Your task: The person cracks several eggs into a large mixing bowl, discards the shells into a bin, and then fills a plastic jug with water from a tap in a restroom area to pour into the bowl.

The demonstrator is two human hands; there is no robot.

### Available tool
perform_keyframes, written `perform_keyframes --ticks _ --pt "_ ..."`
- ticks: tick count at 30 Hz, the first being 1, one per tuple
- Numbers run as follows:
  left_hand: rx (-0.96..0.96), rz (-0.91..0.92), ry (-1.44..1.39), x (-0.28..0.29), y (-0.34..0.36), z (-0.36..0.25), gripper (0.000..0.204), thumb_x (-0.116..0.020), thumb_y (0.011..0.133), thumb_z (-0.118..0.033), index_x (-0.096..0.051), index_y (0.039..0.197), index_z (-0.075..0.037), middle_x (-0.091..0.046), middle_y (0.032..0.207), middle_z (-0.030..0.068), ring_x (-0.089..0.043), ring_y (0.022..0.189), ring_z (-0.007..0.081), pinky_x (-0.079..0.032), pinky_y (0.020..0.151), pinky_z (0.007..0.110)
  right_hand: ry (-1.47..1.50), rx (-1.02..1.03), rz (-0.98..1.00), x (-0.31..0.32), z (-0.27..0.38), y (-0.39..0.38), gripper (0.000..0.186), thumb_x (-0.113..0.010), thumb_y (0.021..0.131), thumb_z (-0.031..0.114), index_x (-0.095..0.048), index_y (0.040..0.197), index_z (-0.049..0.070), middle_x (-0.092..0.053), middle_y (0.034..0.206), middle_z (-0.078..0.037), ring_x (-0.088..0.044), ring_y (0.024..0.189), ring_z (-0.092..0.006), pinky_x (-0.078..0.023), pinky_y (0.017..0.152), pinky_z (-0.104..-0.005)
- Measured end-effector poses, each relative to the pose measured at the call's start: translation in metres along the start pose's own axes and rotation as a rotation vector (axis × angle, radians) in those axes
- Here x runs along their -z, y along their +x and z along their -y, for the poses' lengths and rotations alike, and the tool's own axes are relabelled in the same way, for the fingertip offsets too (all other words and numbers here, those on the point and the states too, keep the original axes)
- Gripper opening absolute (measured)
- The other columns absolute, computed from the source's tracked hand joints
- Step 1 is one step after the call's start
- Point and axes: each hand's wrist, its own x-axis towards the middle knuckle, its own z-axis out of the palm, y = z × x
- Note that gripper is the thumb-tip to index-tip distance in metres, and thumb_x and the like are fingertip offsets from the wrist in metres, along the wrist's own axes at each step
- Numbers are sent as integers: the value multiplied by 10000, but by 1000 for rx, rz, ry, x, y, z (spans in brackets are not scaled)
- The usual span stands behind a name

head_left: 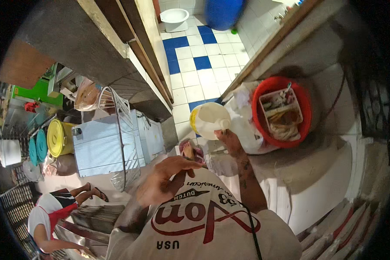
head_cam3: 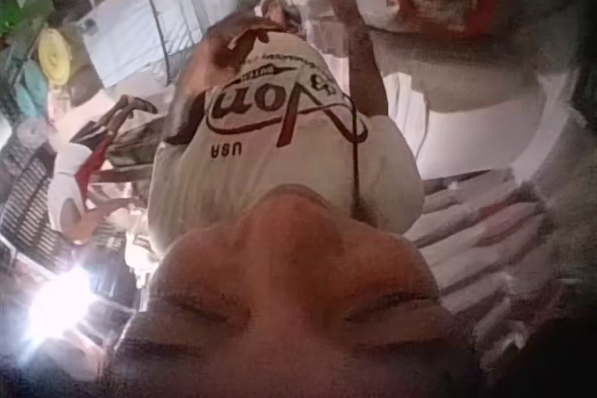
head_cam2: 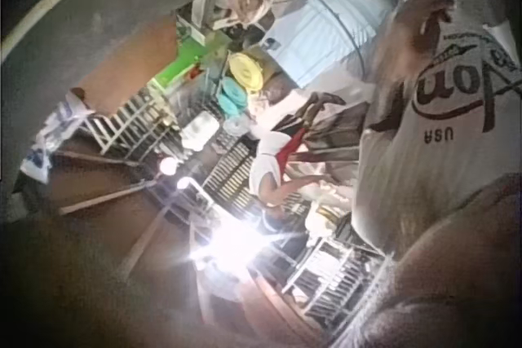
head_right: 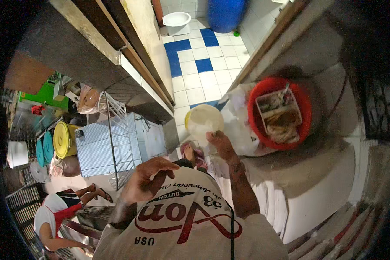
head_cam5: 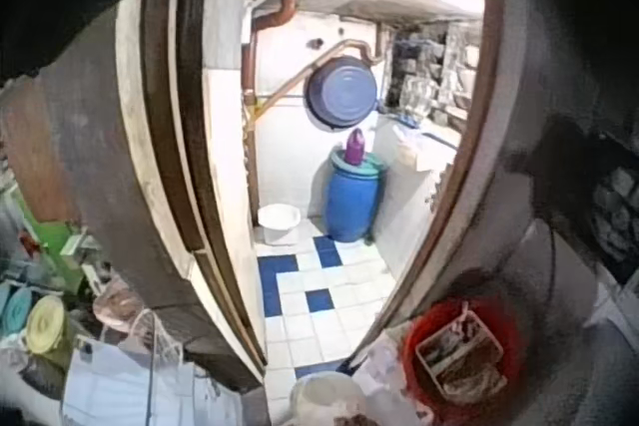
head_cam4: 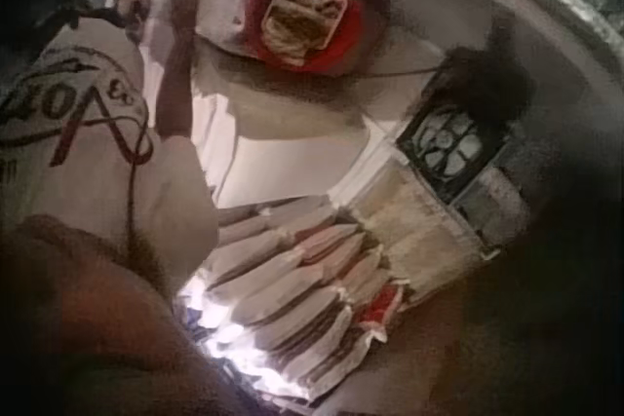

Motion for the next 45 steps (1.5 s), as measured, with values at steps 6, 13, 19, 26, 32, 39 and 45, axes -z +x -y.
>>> perform_keyframes --ticks 6,13,19,26,32,39,45 --pt "50 -135 -20 35 30 12 439 -498 853 166 -626 1228 -21 -658 995 97 -645 930 182 -495 854 301 92 -129 -9 7 72 39 387 -624 961 308 -647 1183 -9 -643 1125 -66 -557 1065 -164 -424 988 -317" --pt "240 -343 -253 62 105 4 290 -510 981 -23 -592 1259 -15 -639 1008 44 -575 973 112 -454 912 271 0 190 34 43 155 130 345 -539 989 233 -631 1208 -16 -631 1190 -86 -533 1164 -181 -385 1048 -329" --pt "223 -403 -149 96 225 2 326 -552 971 -41 -565 1295 -11 -611 1060 41 -548 983 100 -431 908 255 63 233 -63 100 202 247 371 -548 1012 204 -564 1301 -28 -639 1195 -82 -562 1125 -167 -399 1038 -317" --pt "279 -458 -561 140 442 108 359 -559 1018 -167 -513 1356 -53 -562 1145 45 -539 1099 128 -497 931 333 134 188 -126 167 230 349 326 -594 1008 206 -584 1247 -16 -646 1150 -44 -558 1086 -113 -438 969 -282" --pt "1010 -312 11 202 560 367 285 -553 941 -220 -594 1172 -58 -597 1153 89 -554 1019 155 -516 773 380 56 83 -379 230 231 388 264 -629 994 193 -609 1175 2 -637 1069 -11 -551 1008 -82 -454 894 -266" --pt "770 -129 421 273 671 484 281 -578 918 -161 -692 1119 0 -703 1113 214 -664 1066 336 -513 941 398 128 0 -466 236 223 408 175 -643 988 198 -622 1071 46 -615 997 31 -541 961 -70 -436 885 -262" --pt "456 92 599 268 865 443 306 -596 902 -194 -678 1151 -36 -713 1097 183 -670 1056 309 -516 942 376 223 -12 -624 224 253 454 324 -624 996 285 -626 1160 6 -650 1078 -18 -557 1038 -110 -421 959 -280"
